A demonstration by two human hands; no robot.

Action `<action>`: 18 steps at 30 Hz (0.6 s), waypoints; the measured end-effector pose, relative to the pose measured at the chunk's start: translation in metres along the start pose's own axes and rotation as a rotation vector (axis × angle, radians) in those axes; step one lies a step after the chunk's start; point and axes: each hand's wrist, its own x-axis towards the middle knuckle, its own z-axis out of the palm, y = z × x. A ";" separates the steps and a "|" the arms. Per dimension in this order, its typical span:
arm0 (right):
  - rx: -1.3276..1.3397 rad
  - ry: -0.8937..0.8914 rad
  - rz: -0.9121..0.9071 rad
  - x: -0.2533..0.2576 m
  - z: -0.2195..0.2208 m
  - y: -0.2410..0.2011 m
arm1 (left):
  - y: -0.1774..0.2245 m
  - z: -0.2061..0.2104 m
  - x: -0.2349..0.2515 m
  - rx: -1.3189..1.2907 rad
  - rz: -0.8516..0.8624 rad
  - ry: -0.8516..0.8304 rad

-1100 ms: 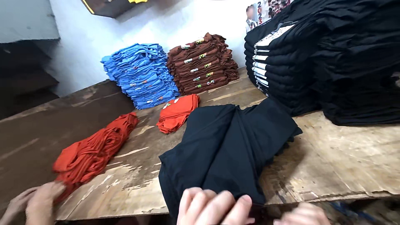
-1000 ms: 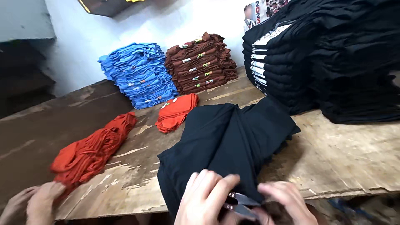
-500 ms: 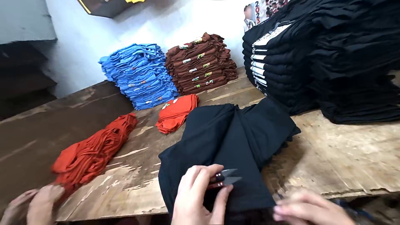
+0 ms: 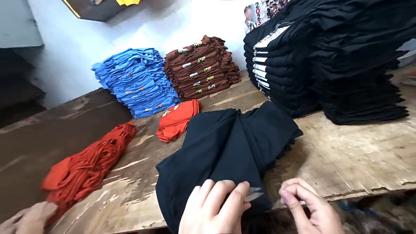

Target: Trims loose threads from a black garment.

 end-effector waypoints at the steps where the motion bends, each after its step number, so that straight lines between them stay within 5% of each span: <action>1: -0.002 0.005 0.001 0.000 -0.003 0.003 | 0.001 -0.002 -0.001 -0.003 -0.009 -0.019; 14: 0.144 -0.036 0.020 -0.003 -0.010 -0.001 | 0.008 0.007 -0.005 0.025 0.014 -0.075; 18: 0.071 -0.386 -0.076 -0.008 -0.025 -0.010 | 0.009 0.017 -0.004 0.073 0.039 -0.032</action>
